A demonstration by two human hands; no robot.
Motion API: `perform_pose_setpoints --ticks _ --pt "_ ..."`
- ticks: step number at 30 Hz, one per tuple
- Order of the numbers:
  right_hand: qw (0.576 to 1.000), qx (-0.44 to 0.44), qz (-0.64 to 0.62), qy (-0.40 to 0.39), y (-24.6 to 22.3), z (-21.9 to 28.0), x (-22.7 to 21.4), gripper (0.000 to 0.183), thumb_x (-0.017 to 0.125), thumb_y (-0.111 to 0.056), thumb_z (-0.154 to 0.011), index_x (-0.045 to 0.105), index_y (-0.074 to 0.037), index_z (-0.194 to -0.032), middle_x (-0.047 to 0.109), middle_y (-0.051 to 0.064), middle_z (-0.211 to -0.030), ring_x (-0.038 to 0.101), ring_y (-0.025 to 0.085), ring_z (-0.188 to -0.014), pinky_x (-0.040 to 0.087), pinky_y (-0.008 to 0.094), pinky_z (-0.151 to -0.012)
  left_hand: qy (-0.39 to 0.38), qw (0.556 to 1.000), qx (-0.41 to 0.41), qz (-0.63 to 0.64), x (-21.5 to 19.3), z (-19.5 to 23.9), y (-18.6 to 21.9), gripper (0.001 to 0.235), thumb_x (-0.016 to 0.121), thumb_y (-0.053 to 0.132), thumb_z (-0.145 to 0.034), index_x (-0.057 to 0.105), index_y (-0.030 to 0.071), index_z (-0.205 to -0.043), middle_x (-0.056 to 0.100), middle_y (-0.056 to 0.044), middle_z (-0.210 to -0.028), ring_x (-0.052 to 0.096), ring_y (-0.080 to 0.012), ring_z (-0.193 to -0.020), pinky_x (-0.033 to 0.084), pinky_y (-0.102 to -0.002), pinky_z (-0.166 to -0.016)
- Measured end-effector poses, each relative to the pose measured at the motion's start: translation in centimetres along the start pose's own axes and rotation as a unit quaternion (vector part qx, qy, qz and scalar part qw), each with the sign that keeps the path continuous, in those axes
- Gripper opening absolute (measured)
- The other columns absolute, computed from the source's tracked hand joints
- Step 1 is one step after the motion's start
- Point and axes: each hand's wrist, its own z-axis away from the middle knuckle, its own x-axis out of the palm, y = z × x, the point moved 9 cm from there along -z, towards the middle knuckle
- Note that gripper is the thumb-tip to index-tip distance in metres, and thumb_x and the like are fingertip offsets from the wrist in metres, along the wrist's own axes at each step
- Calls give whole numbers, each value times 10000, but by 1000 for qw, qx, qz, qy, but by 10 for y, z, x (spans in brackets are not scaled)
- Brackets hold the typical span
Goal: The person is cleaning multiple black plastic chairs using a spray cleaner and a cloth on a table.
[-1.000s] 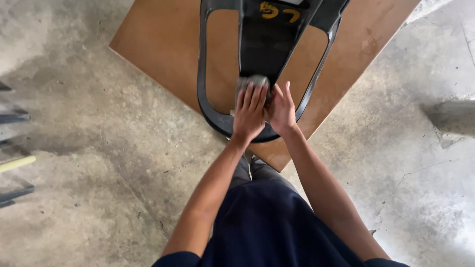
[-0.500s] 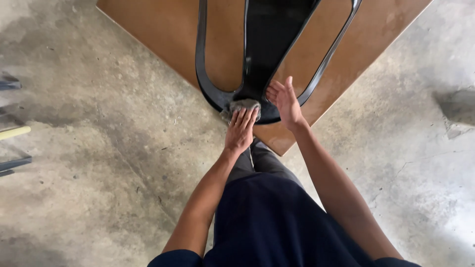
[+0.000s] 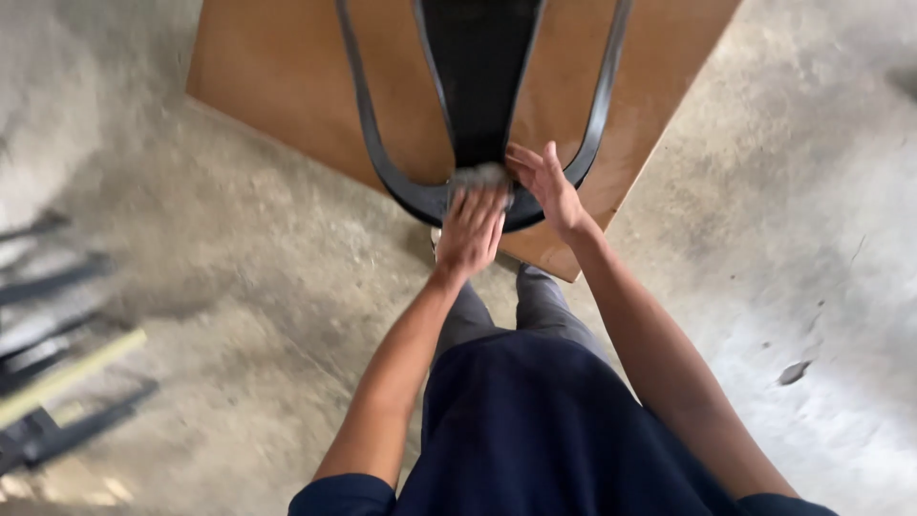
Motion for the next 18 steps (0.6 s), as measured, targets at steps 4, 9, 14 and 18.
perform_pose_setpoints --ticks 4,9,14,18 --pt "968 -163 154 117 -14 36 -3 694 277 -504 -1142 437 34 -1552 468 191 -1625 387 309 -1561 246 410 -1313 -104 992 67 32 1 10 10 565 478 338 -1070 452 76 -1570 514 -115 -1526 461 -290 -1404 276 -494 -1223" --pt "883 -253 234 319 8 94 10 570 304 -365 -1169 387 -6 -1604 304 189 -1710 243 298 -1620 182 398 -1321 -126 969 208 40 15 -14 22 570 506 366 -1026 479 68 -1511 529 -130 -1524 447 -282 -1430 245 -479 -1254" --pt "880 -247 139 382 19 110 4 623 310 -390 -1164 230 -1 -1644 279 187 -1718 242 289 -1610 190 383 -1310 -107 936 335 -31 21 -37 61 555 505 313 -1067 445 77 -1566 459 -86 -1611 362 -225 -1533 202 -437 -1313" --pt "846 -236 179 443 11 135 -8 616 306 -398 -1167 267 -9 -1643 290 187 -1722 227 299 -1627 162 390 -1330 -84 930 340 -113 -2 -17 58 610 501 305 -1068 384 71 -1619 356 -57 -1685 285 -194 -1578 175 -421 -1309"
